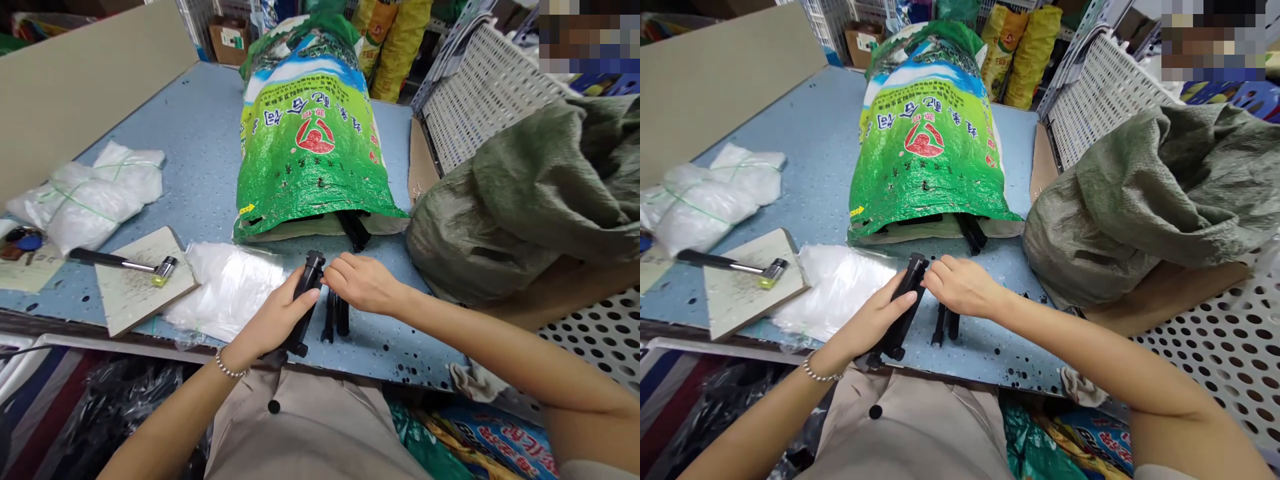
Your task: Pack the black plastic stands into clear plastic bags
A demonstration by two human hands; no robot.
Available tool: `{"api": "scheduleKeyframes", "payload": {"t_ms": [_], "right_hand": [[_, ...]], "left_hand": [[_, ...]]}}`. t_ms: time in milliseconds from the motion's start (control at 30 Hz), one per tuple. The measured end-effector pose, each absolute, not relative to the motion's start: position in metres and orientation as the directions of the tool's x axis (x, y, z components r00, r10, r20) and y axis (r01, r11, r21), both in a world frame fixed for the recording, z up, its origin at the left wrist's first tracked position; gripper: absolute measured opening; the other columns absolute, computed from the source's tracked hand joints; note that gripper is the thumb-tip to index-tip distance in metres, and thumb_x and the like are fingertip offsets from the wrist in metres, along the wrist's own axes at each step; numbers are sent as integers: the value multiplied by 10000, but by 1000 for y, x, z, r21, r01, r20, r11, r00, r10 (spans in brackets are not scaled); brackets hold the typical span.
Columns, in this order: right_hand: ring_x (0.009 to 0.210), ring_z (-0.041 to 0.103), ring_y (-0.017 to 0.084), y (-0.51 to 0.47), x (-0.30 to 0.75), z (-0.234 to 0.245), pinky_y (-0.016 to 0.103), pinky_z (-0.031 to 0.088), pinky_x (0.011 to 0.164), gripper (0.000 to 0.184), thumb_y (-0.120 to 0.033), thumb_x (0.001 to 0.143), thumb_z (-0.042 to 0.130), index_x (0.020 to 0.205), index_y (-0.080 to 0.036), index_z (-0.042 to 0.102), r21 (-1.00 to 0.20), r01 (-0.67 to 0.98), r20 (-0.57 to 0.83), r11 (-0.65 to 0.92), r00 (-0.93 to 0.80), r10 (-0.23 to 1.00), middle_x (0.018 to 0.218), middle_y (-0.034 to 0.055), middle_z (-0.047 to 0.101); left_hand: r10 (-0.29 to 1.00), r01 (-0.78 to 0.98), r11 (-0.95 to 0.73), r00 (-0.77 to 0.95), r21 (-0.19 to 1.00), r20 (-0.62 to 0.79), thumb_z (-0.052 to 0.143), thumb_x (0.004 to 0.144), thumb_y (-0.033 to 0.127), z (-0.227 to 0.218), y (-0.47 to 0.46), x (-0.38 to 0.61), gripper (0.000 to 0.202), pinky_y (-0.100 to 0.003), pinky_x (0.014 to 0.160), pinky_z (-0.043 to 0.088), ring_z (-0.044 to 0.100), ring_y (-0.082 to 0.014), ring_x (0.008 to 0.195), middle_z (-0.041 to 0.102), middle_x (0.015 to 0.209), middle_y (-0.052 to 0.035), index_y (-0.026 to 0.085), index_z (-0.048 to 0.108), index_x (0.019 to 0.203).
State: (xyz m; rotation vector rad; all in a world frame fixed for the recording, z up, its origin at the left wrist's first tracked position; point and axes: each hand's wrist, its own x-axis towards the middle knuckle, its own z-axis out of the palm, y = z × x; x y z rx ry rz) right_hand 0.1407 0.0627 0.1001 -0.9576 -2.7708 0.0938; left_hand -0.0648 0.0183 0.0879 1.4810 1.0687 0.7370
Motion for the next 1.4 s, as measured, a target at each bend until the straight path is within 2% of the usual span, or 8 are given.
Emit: {"api": "scheduleKeyframes", "payload": {"t_ms": [300,500,700,833,967,1067,1233,1400], "right_hand": [[675,482,178,65,150,109,318,337,581,323,-214,1013,315,862,-152,593,75,433,111,898,-899,424,752,74,581],[638,499,160,59,148,88,297,312,555,349,-295,1019,306,880,-155,593,-25,537,191,843,-825,532,718,59,588],[644,516,157,54,139,81,277,327,563,366,-415,994,346,851,-171,579,-344,599,204,723,-704,680,723,56,579],[506,426,121,43,118,74,245,335,478,452,-557,962,309,810,-196,535,-883,418,-7,214,-468,884,585,-22,468],[394,335,99,38,105,66,225,302,390,537,-591,969,149,811,-203,485,-947,308,-228,-91,-445,866,512,-69,384],[563,502,130,47,117,74,242,380,498,429,-557,965,324,857,-192,522,-832,521,-91,193,-470,878,667,3,554],[753,528,190,66,138,97,301,379,612,341,-338,1006,332,851,-177,589,-257,576,101,776,-783,614,794,88,607],[590,505,141,64,123,88,258,367,533,490,-496,994,282,786,-168,579,-641,594,16,485,-622,783,656,36,559]], "left_hand": [[887,163,127,423,978,-186,477,926,440,88,16,-68,496,-429,1133,324,463,-274,1312,515,1428,-51,224,485,1373],[917,236,76,366,969,-161,462,932,425,89,9,-65,508,-439,1119,334,470,-269,1302,520,1418,-70,226,438,1398],[937,356,-57,343,933,-73,448,935,411,91,2,-65,530,-416,1099,354,463,-273,1311,496,1431,-83,225,372,1425],[978,503,-76,207,861,-35,464,919,448,84,0,-60,657,-489,1069,370,440,-328,1322,437,1458,-156,192,252,1486],[976,481,-78,217,874,-33,447,923,463,77,6,-63,661,-495,1080,355,435,-319,1326,436,1458,-153,189,244,1489],[952,382,-49,298,923,-73,443,928,464,78,13,-72,567,-452,1100,345,446,-291,1318,476,1442,-101,215,361,1431],[909,268,36,392,963,-143,458,925,455,84,17,-77,480,-411,1105,347,463,-277,1303,550,1378,-66,211,480,1338],[950,338,-22,301,941,-86,461,931,439,86,11,-69,503,-411,1082,363,478,-272,1287,514,1408,-84,207,424,1377]]}}
